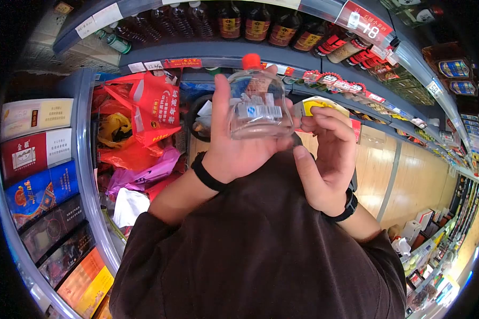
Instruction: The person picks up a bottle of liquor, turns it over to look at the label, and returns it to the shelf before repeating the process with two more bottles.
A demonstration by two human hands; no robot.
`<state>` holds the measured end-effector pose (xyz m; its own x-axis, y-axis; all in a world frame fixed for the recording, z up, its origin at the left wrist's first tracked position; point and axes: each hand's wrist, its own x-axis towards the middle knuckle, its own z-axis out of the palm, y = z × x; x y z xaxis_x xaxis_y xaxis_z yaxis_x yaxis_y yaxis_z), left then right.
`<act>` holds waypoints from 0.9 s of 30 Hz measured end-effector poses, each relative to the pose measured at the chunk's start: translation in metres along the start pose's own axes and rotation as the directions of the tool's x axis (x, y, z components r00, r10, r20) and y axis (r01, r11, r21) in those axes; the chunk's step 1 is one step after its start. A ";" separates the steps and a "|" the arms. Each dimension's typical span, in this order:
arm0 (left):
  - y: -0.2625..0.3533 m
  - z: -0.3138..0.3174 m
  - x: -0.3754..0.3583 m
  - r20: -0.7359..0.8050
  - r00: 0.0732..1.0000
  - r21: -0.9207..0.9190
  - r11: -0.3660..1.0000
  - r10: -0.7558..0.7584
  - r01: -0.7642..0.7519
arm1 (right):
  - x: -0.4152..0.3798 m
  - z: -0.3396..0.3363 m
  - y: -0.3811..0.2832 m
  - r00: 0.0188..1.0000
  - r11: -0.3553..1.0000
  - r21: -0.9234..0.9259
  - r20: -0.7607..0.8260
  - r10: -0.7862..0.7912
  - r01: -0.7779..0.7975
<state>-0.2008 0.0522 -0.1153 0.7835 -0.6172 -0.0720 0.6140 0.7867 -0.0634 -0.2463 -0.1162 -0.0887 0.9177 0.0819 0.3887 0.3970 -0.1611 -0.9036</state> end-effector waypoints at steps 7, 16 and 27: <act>-0.006 0.010 0.000 0.051 0.996 0.686 0.723 0.071 -0.087 | 0.000 -0.008 -0.003 0.998 0.978 0.201 0.044 0.051 -0.059; -0.022 0.016 0.006 0.215 0.937 0.962 0.103 0.275 -0.251 | 0.003 -0.003 -0.016 0.912 0.823 0.400 0.093 0.400 -0.402; -0.021 0.028 -0.001 0.099 0.969 0.973 0.181 0.226 -0.142 | 0.010 -0.010 -0.009 0.850 0.490 0.789 0.074 0.522 -0.370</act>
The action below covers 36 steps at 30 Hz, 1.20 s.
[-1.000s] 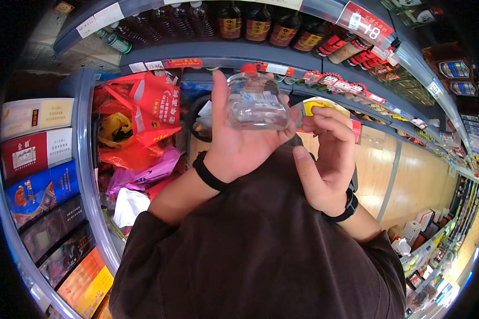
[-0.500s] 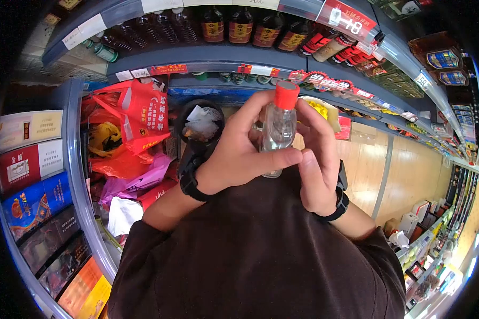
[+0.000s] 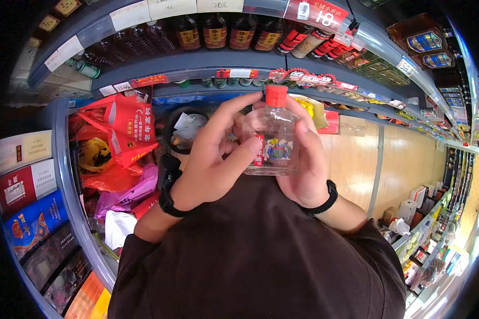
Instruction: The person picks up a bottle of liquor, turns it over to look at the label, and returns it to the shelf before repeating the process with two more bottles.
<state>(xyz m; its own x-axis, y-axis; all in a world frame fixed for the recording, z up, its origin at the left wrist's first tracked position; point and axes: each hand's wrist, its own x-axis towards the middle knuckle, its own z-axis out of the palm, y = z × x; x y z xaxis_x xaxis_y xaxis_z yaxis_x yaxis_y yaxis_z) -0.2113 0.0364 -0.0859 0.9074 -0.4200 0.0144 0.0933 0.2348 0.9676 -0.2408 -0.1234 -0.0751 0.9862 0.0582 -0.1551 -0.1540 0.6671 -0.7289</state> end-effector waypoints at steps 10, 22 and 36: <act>0.000 -0.004 -0.003 0.074 0.997 -0.302 0.953 0.028 -0.005 | 0.003 -0.003 -0.004 0.987 0.956 0.259 -0.039 0.154 -0.139; -0.013 -0.006 0.009 0.004 0.991 -0.245 0.961 -0.135 0.132 | 0.000 0.000 0.008 0.998 0.980 -0.191 -0.020 0.058 -0.061; 0.069 -0.054 0.102 -0.099 0.809 0.454 0.750 0.579 -0.481 | 0.001 -0.006 0.005 0.999 0.990 -0.138 0.003 0.037 -0.037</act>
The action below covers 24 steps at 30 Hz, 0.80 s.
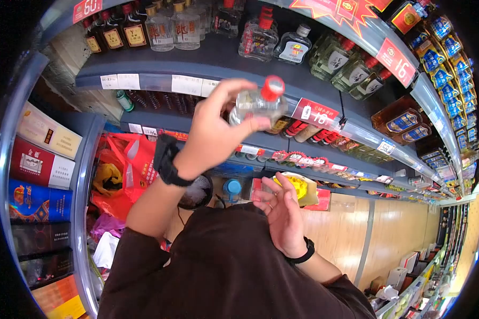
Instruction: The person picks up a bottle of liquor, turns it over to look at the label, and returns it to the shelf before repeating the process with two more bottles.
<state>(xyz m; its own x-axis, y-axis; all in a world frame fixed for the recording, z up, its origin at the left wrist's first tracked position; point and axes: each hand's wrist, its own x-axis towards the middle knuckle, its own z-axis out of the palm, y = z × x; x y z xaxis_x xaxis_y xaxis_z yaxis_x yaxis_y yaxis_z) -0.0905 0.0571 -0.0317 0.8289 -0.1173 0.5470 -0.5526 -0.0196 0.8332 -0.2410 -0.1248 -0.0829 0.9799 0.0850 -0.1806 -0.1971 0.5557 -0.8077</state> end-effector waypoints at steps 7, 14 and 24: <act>-0.019 -0.012 0.081 -0.031 0.996 0.214 0.974 0.080 -0.071 | -0.002 -0.010 -0.004 0.997 0.996 0.045 -0.013 -0.081 0.081; -0.044 -0.011 0.108 -0.014 1.000 0.378 0.926 -0.002 0.007 | 0.002 -0.010 -0.012 0.991 0.989 0.057 -0.018 -0.132 0.133; -0.055 -0.012 0.121 -0.028 0.958 0.666 0.720 0.284 -0.194 | 0.007 -0.008 -0.012 0.991 0.988 0.085 0.033 -0.131 0.128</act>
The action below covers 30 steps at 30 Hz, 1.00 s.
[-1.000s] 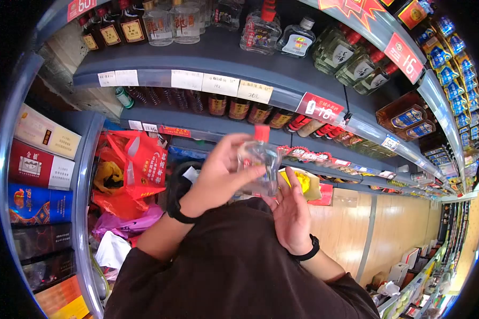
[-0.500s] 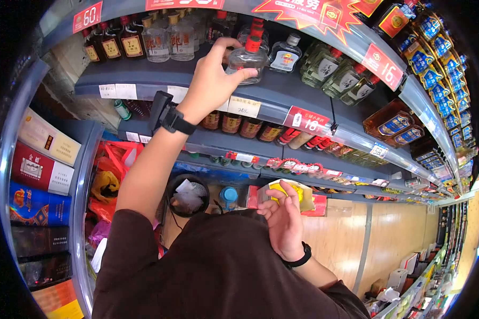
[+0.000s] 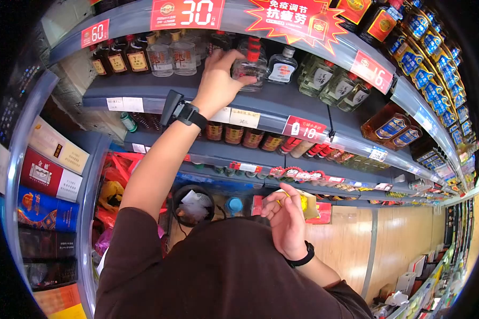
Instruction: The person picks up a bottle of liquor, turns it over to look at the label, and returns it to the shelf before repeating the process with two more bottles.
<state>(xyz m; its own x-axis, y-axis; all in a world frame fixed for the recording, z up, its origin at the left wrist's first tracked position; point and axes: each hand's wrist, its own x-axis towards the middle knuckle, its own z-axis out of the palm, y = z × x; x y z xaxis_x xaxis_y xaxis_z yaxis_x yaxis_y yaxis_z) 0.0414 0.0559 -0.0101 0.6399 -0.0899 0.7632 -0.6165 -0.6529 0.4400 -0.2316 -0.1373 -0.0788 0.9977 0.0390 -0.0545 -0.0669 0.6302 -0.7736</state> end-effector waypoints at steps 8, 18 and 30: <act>-0.017 -0.023 0.024 -0.096 0.995 -0.149 0.989 -0.037 0.022 | 0.002 0.000 0.001 1.000 1.000 -0.006 -0.011 -0.018 0.018; -0.058 0.004 0.095 0.091 0.992 0.269 0.961 -0.090 0.063 | 0.001 0.007 0.001 0.999 0.997 -0.067 0.017 -0.030 0.031; -0.054 0.005 0.071 -0.163 0.986 0.129 0.990 -0.039 0.060 | -0.003 0.011 0.004 0.998 0.998 -0.056 -0.060 -0.035 0.032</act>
<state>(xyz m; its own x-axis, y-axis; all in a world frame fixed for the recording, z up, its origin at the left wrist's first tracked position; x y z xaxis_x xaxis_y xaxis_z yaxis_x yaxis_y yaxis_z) 0.1220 0.0805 0.0177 0.5802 0.0595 0.8123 -0.5125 -0.7485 0.4209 -0.2352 -0.1263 -0.0744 0.9974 -0.0299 -0.0653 -0.0354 0.5864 -0.8092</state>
